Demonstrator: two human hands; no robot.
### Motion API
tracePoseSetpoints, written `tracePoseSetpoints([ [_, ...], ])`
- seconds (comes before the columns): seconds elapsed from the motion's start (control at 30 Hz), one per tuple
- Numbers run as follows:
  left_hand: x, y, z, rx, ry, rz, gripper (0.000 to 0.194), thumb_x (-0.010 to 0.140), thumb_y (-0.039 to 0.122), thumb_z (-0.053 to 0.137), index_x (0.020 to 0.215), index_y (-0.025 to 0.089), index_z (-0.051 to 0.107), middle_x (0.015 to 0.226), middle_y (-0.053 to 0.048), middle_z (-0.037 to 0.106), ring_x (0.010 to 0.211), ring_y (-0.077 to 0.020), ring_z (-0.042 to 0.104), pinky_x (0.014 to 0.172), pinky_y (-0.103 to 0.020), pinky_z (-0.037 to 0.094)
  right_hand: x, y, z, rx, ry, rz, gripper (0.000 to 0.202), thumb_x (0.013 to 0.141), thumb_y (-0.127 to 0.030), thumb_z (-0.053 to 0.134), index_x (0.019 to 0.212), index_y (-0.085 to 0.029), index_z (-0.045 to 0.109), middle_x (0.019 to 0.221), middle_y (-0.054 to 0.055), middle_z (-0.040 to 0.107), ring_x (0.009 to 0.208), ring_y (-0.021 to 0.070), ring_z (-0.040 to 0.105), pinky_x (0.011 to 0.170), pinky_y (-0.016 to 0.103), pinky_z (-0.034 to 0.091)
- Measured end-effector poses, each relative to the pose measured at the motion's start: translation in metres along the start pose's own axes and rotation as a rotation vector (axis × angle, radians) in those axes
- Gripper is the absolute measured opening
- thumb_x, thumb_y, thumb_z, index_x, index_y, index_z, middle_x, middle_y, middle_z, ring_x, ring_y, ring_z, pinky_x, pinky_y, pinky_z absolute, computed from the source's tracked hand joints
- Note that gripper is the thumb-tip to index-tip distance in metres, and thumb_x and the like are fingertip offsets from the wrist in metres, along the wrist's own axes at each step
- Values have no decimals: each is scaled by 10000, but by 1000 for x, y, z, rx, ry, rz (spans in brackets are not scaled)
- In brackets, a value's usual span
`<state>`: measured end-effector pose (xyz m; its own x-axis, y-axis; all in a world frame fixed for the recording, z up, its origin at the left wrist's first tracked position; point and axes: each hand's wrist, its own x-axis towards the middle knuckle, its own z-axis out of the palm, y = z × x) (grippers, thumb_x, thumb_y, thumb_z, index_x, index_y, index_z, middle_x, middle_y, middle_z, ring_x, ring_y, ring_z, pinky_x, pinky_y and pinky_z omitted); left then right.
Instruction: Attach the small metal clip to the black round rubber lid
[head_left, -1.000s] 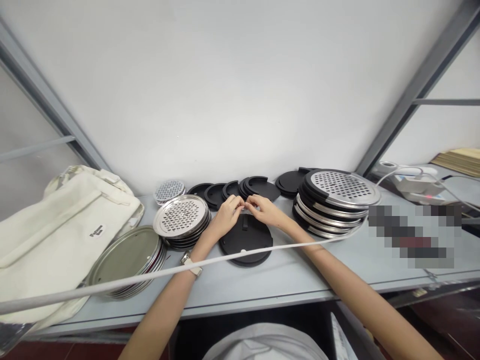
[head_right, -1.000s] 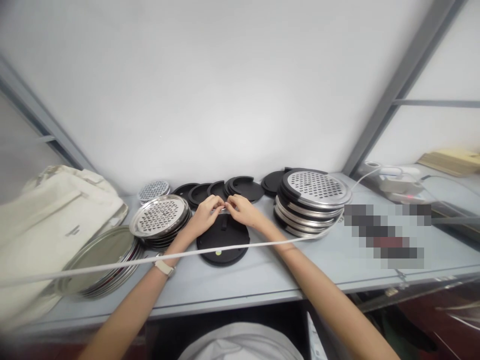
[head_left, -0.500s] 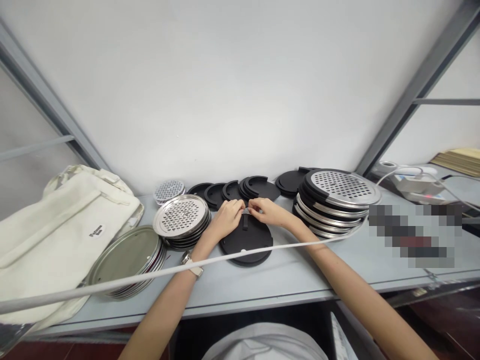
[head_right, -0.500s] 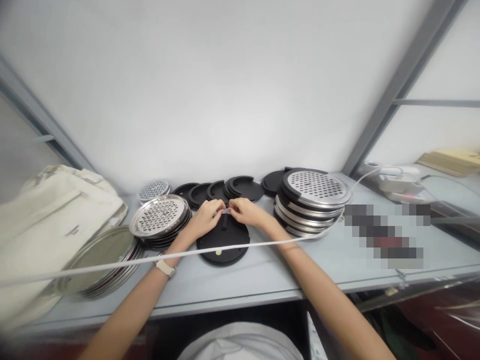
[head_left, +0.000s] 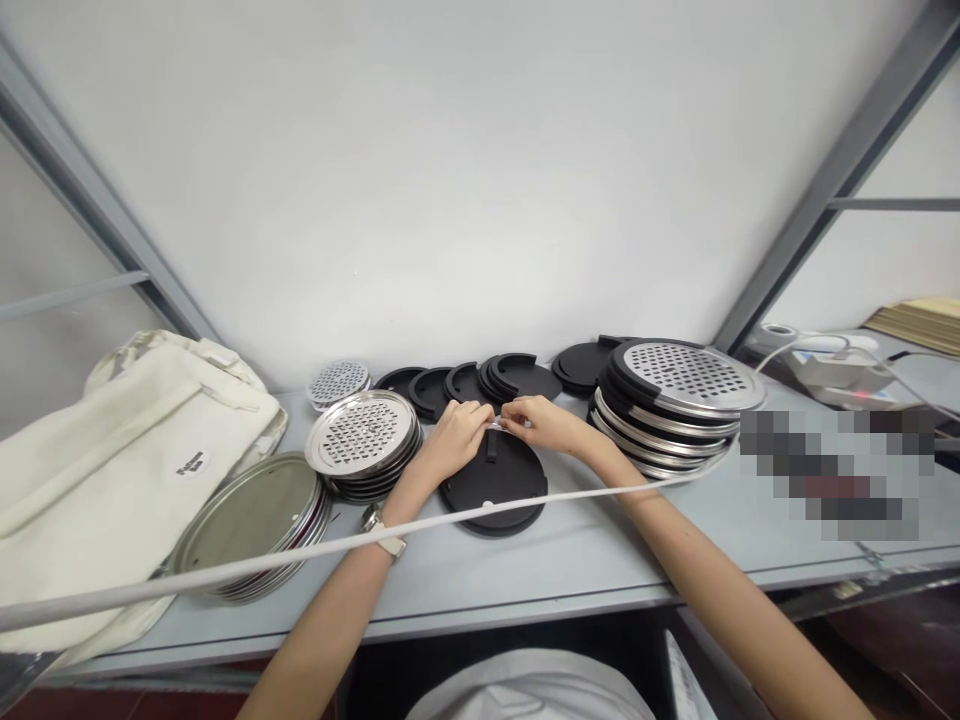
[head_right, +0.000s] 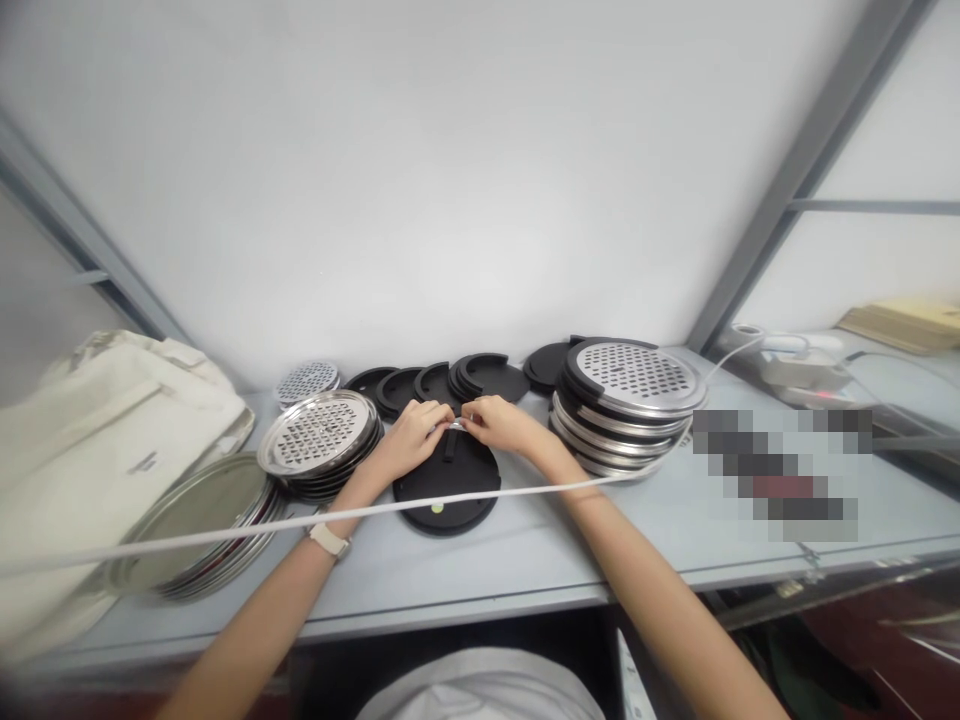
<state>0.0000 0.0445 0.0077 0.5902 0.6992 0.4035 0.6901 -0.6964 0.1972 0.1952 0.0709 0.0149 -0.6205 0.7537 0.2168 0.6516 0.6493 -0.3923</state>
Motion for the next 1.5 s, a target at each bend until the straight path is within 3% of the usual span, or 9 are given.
tracePoseSetpoints([
  [0.17,-1,0,1,32,2,39,182,936,123,352,913,181,522,888,-38,557,843,-180,525,811,-325,374,0,2,3,-18,4,-16,234,874,-231,481,687,-160,603,640,6,599,576,109,481,575,206,319],
  [0.37,-1,-1,2,89,-19,49,213,955,149,324,940,180,535,901,-51,542,843,-187,510,824,-337,384,2,-3,12,-103,29,111,282,921,-227,425,733,-156,623,685,47,646,582,124,533,568,221,302],
  [0.97,-2,-5,7,8,22,52,175,952,141,360,956,185,530,918,-43,544,862,-190,513,826,-320,414,5,-3,30,-134,112,181,382,982,-273,320,791,-155,629,743,64,679,639,144,595,583,235,299],
  [1.5,-2,-5,7,16,19,5,171,934,95,349,893,177,493,885,-34,534,830,-178,497,800,-307,413,9,-1,38,-105,137,208,314,964,-247,373,781,-148,608,725,64,663,616,131,568,568,237,286],
])
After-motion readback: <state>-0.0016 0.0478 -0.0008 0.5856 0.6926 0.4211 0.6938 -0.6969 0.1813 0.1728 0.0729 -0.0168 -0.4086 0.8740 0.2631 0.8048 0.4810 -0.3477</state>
